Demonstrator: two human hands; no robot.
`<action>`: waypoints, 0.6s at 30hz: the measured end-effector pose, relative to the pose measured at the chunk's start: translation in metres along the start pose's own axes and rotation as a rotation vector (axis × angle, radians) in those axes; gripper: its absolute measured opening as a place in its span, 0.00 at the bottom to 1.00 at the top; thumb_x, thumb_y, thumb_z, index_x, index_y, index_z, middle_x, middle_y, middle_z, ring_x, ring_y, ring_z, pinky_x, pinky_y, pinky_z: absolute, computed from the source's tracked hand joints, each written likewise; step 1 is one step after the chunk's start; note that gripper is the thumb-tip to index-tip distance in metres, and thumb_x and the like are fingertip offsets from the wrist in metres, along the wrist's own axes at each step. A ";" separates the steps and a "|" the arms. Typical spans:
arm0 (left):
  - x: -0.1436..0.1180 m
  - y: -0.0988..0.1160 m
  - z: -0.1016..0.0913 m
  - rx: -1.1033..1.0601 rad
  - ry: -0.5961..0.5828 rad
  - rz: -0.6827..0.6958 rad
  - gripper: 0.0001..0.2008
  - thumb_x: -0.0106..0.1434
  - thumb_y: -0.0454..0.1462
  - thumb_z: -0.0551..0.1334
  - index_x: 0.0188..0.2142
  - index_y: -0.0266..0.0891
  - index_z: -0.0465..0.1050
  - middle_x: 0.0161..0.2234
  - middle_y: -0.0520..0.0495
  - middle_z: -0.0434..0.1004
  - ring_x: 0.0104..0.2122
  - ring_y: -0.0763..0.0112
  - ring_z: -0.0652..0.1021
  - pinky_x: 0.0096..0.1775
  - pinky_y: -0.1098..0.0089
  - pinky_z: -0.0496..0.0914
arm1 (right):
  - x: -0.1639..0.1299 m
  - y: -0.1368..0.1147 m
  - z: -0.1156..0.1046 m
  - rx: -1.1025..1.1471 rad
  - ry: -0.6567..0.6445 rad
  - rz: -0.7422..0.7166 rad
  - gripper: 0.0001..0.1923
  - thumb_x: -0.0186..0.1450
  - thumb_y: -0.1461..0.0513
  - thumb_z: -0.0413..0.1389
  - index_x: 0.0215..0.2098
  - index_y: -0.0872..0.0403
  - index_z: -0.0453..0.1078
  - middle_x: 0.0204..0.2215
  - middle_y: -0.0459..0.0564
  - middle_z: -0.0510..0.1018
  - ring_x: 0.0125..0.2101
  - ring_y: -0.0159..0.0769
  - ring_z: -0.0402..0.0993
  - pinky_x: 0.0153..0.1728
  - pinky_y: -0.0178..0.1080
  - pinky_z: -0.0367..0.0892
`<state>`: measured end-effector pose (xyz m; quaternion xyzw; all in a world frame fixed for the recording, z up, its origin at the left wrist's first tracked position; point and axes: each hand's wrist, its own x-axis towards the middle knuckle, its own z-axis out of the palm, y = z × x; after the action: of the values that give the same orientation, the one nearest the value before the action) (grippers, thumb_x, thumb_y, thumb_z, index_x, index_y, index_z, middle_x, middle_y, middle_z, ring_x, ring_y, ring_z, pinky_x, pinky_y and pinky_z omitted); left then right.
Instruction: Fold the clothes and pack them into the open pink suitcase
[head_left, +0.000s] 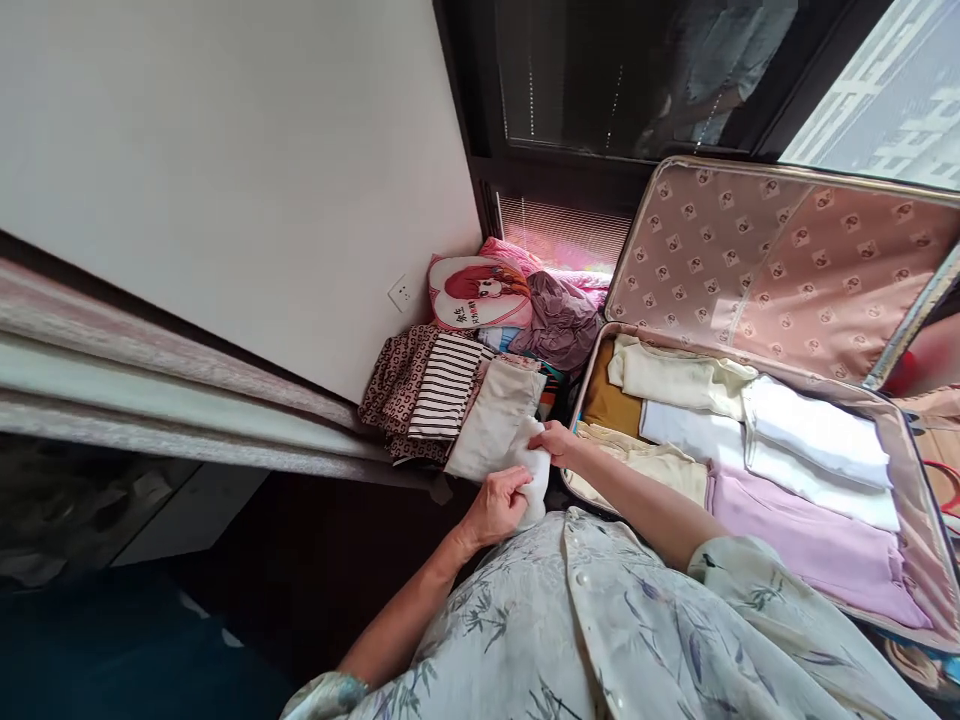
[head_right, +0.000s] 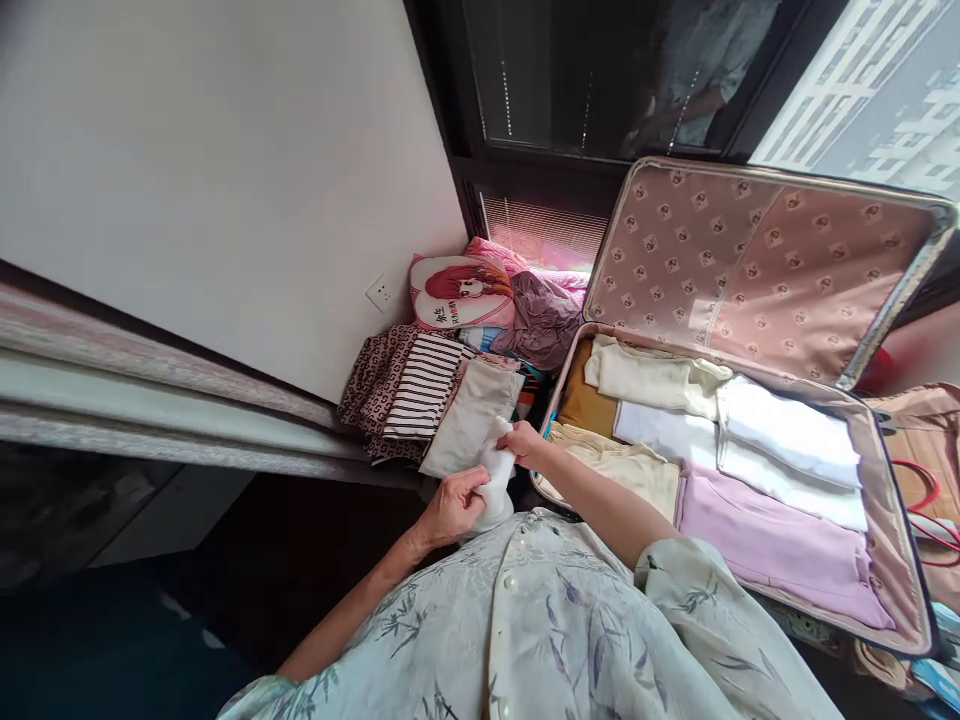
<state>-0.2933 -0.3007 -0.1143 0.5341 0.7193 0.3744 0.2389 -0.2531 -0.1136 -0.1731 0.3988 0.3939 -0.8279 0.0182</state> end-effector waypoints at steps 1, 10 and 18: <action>0.001 0.003 -0.002 -0.007 -0.001 0.001 0.09 0.55 0.26 0.51 0.27 0.41 0.63 0.27 0.51 0.66 0.29 0.70 0.70 0.34 0.71 0.64 | -0.005 -0.004 -0.006 0.018 0.013 -0.026 0.16 0.42 0.71 0.68 0.24 0.53 0.68 0.17 0.44 0.74 0.20 0.34 0.71 0.23 0.35 0.69; 0.090 0.045 -0.008 0.183 -0.062 0.220 0.12 0.62 0.26 0.54 0.34 0.40 0.74 0.34 0.46 0.73 0.40 0.62 0.74 0.46 0.65 0.68 | -0.132 -0.072 -0.134 0.228 0.306 -0.671 0.26 0.46 0.65 0.72 0.43 0.52 0.73 0.36 0.44 0.81 0.35 0.32 0.77 0.37 0.33 0.73; 0.133 0.019 0.120 0.586 -0.648 0.299 0.14 0.64 0.25 0.55 0.40 0.36 0.77 0.43 0.37 0.76 0.46 0.56 0.75 0.50 0.59 0.68 | -0.158 0.058 -0.246 -0.025 0.758 -0.308 0.21 0.41 0.70 0.65 0.34 0.54 0.71 0.24 0.45 0.78 0.24 0.34 0.74 0.23 0.34 0.70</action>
<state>-0.2348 -0.1380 -0.1645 0.7664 0.5983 -0.0006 0.2337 0.0338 -0.0345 -0.1953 0.6118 0.4379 -0.6106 -0.2474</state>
